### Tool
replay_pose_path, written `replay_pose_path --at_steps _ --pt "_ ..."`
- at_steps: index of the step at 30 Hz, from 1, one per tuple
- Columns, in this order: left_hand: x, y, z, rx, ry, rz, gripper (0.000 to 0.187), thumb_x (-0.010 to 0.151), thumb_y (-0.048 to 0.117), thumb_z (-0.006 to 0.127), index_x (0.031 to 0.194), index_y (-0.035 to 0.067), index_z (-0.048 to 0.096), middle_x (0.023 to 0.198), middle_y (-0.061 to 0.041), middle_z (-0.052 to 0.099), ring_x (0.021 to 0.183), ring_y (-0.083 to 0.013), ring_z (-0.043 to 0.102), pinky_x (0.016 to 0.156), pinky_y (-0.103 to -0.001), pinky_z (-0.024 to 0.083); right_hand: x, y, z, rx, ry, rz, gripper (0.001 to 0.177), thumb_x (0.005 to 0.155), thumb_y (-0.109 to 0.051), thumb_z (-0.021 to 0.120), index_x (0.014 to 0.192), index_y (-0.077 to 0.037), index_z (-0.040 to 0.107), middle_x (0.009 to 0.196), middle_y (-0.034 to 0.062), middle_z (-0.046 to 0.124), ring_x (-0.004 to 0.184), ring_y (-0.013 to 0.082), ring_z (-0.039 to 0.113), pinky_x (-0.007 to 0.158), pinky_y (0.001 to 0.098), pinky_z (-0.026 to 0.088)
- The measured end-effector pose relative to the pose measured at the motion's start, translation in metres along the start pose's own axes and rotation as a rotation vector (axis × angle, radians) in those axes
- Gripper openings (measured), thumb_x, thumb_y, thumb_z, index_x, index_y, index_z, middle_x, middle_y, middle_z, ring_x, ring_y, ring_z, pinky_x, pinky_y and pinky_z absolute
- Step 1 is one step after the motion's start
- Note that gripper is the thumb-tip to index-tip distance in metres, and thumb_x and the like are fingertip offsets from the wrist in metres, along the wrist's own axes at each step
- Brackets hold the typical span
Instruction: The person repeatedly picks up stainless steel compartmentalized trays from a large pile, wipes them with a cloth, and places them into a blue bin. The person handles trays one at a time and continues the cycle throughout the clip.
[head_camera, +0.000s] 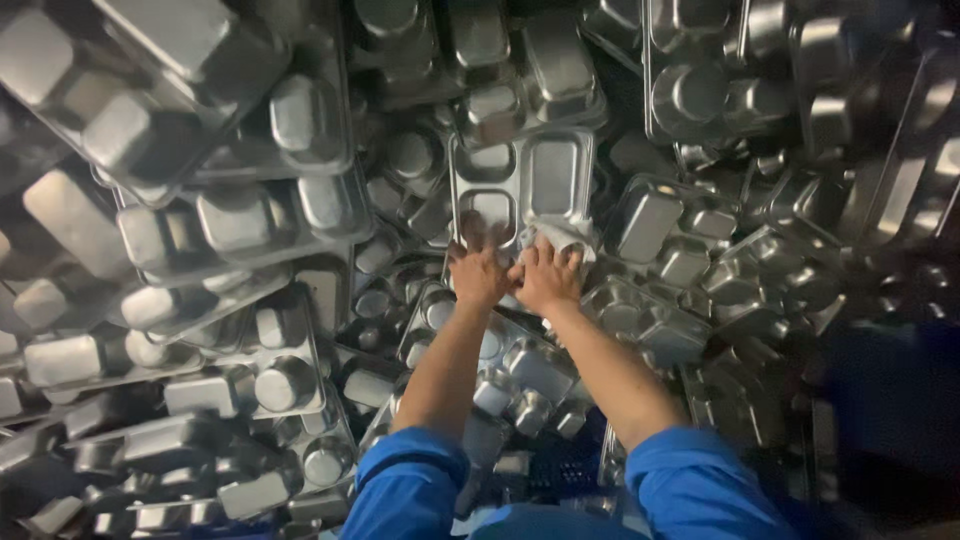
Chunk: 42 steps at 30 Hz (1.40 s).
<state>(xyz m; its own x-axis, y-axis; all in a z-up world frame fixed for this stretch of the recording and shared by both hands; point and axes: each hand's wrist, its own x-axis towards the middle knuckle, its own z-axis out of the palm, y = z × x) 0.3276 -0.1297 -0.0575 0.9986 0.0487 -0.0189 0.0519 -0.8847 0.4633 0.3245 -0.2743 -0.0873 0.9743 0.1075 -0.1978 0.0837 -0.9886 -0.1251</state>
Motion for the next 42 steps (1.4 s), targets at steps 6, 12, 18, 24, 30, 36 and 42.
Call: replay_pose_path --at_steps 6,12,18,24,30,36,42 --pt "-0.020 0.006 0.012 -0.197 0.174 -0.050 0.065 0.073 0.051 0.079 0.121 0.009 0.066 0.116 -0.018 0.070 0.115 -0.0390 0.062 0.102 -0.051 0.046 -0.011 0.030 -0.001 -0.116 0.313 -0.212 0.080 0.066 -0.039 0.086 0.133 -0.010 0.052 0.155 0.0195 0.035 0.144 0.0463 0.033 0.117 0.0659 0.013" --pt "-0.077 0.020 -0.005 -0.720 0.456 0.014 0.048 0.089 0.004 0.065 0.136 0.010 0.060 0.102 -0.015 0.070 0.091 -0.0332 0.070 0.082 -0.042 0.054 -0.060 0.045 0.022 0.311 0.410 -0.226 0.068 0.075 -0.027 0.077 0.136 -0.008 0.054 0.145 0.0207 0.046 0.136 0.0418 0.044 0.113 0.0515 0.034" --pt "-0.179 0.042 -0.046 -0.776 0.538 0.178 0.066 0.084 -0.003 0.074 0.143 0.009 0.046 0.126 -0.015 0.058 0.086 -0.0280 0.064 0.078 -0.039 0.054 -0.154 0.014 0.040 0.581 0.268 0.046 0.047 0.093 -0.049 0.072 0.107 -0.004 0.068 0.109 0.0222 0.067 0.107 0.0419 0.065 0.093 0.0495 0.052" --pt "-0.269 0.025 -0.120 -0.705 0.564 0.339 0.092 0.067 -0.001 0.079 0.150 0.001 0.040 0.130 -0.021 0.058 0.111 -0.0346 0.062 0.093 -0.037 0.052 -0.209 -0.015 0.019 1.476 0.353 0.028 0.045 0.096 -0.046 0.064 0.106 -0.003 0.073 0.098 0.0167 0.073 0.092 0.0316 0.072 0.082 0.0443 0.056" --pt "-0.345 -0.023 -0.148 -1.284 0.188 0.136 0.073 0.067 -0.010 0.049 0.138 -0.002 0.061 0.121 -0.013 0.074 0.109 -0.0266 0.070 0.091 -0.034 0.054 -0.309 -0.025 0.030 0.590 0.830 -0.437 0.032 0.087 -0.012 0.072 0.118 -0.006 0.071 0.114 0.0170 0.074 0.106 0.0347 0.069 0.089 0.0424 0.055" --pt "-0.423 -0.054 -0.149 -1.535 0.158 0.211 0.076 0.070 -0.015 0.042 0.144 0.001 0.050 0.130 -0.014 0.066 0.123 -0.0278 0.064 0.105 -0.036 0.051 -0.367 -0.077 -0.006 1.091 0.545 0.168 0.034 0.081 -0.004 0.066 0.114 -0.005 0.074 0.107 0.0116 0.077 0.100 0.0242 0.073 0.086 0.0389 0.056" --pt "-0.447 -0.107 -0.183 -1.471 0.225 0.265 0.076 0.071 -0.016 0.042 0.145 -0.001 0.047 0.140 -0.013 0.060 0.133 -0.0261 0.057 0.115 -0.036 0.043 -0.422 -0.133 -0.084 1.170 0.804 -0.212 0.043 0.093 -0.028 0.077 0.124 -0.001 0.067 0.127 0.0165 0.069 0.111 0.0247 0.072 0.091 0.0342 0.060"
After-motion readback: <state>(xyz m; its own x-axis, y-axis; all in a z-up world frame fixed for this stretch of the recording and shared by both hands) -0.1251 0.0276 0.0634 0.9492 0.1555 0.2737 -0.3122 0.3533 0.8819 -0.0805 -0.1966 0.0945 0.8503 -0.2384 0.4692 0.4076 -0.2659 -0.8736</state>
